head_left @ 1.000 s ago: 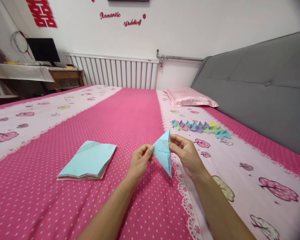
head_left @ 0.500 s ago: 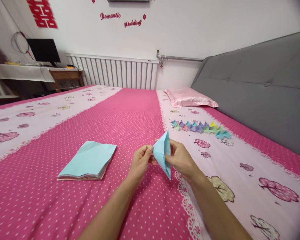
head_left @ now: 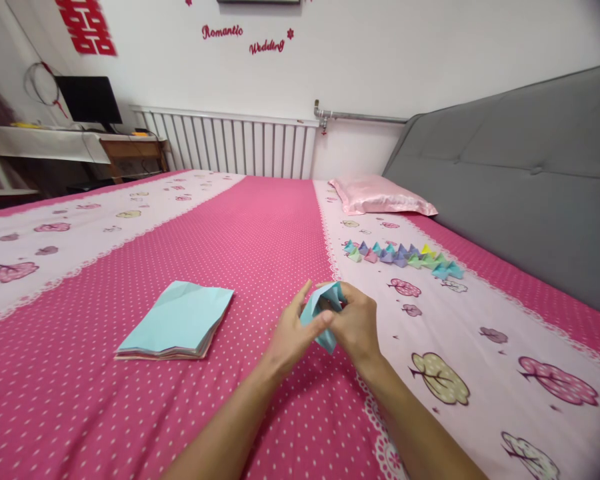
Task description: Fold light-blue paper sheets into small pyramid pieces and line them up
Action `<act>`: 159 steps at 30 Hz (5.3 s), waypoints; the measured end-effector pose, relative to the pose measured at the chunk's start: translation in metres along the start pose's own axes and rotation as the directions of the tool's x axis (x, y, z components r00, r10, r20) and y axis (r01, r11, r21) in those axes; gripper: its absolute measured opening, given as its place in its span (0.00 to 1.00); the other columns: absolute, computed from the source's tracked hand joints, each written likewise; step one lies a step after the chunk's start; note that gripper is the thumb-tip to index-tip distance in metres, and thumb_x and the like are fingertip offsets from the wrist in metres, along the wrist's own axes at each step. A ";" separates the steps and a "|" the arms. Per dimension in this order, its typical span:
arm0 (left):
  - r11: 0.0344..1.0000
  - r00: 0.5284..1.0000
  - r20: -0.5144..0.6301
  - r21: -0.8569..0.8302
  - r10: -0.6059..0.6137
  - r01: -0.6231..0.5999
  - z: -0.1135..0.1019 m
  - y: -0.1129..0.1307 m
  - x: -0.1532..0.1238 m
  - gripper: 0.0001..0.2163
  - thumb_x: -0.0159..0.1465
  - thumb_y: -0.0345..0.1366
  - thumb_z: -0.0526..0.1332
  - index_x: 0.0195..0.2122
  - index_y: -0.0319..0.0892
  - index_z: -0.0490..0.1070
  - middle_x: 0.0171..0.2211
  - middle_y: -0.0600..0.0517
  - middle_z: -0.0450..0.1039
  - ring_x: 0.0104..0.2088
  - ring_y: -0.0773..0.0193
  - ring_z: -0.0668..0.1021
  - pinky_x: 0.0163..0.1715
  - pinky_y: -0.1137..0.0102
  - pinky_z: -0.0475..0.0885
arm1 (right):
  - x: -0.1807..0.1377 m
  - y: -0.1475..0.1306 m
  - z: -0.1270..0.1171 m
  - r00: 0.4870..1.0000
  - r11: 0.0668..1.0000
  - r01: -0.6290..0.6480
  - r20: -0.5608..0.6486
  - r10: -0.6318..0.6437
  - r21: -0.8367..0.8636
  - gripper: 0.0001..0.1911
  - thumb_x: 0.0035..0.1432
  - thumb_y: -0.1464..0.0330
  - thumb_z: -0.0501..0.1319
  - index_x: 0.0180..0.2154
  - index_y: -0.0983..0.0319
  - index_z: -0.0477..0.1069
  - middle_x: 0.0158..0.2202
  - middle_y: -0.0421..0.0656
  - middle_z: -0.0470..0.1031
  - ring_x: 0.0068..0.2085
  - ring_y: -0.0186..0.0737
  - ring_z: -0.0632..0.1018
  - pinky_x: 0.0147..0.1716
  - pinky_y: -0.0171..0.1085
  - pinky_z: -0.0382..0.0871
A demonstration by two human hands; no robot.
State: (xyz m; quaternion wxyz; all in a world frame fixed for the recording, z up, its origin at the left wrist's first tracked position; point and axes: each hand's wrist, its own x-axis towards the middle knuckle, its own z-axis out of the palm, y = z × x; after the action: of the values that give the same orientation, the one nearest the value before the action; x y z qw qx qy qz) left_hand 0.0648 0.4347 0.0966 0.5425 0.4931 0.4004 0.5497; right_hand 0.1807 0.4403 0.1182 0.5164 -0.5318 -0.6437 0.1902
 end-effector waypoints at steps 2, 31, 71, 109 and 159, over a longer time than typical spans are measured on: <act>0.998 1.000 0.009 0.057 0.020 -0.021 0.000 0.001 0.001 0.32 0.50 0.37 0.67 0.57 0.44 0.61 0.49 0.45 0.71 0.46 0.57 0.73 0.43 0.67 0.68 | 0.003 0.005 0.000 0.999 0.999 0.008 0.041 -0.010 0.047 0.10 0.44 0.73 0.57 0.28 0.60 0.75 0.27 0.39 0.76 0.29 0.38 0.74 0.30 0.35 0.66; 0.630 0.973 0.154 0.743 0.170 -0.228 -0.037 -0.038 0.032 0.19 0.56 0.27 0.53 0.50 0.38 0.68 0.52 0.40 0.67 0.54 0.56 0.68 0.54 0.59 0.61 | -0.001 0.050 0.025 0.899 0.976 -0.145 0.389 0.200 -0.165 0.23 0.45 0.74 0.61 0.46 0.60 0.70 0.29 0.39 0.74 0.31 0.38 0.74 0.34 0.37 0.66; -0.076 0.989 -0.007 0.997 -0.148 -0.004 -0.036 0.009 0.008 0.14 0.61 0.40 0.53 0.34 0.36 0.74 0.42 0.41 0.71 0.42 0.54 0.74 0.41 0.65 0.67 | 0.000 0.023 0.000 0.790 0.653 0.157 0.491 0.367 -0.741 0.15 0.58 0.61 0.54 0.27 0.61 0.74 0.31 0.48 0.75 0.35 0.44 0.75 0.27 0.36 0.59; 0.402 0.915 0.387 0.860 -0.111 -0.315 -0.064 0.001 0.023 0.12 0.57 0.28 0.56 0.38 0.43 0.76 0.38 0.49 0.76 0.37 0.65 0.75 0.40 0.72 0.67 | 0.012 0.061 -0.001 0.762 0.991 0.131 0.642 -0.084 -0.025 0.17 0.45 0.76 0.62 0.41 0.62 0.75 0.42 0.45 0.74 0.39 0.37 0.75 0.39 0.36 0.67; 0.218 0.994 0.000 0.976 -0.112 0.024 -0.041 -0.022 0.024 0.13 0.56 0.26 0.52 0.36 0.43 0.73 0.34 0.48 0.76 0.36 0.61 0.76 0.37 0.70 0.66 | 0.001 0.070 0.032 0.904 0.942 -0.068 0.378 0.198 -0.330 0.14 0.43 0.78 0.57 0.33 0.61 0.76 0.34 0.42 0.77 0.33 0.36 0.75 0.36 0.34 0.67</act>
State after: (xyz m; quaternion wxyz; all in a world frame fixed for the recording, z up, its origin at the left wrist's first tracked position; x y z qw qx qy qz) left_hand 0.0313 0.4644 0.0704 0.1535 0.7246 0.6576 0.1375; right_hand 0.1873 0.4767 0.0507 0.2674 -0.5980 -0.7201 0.2286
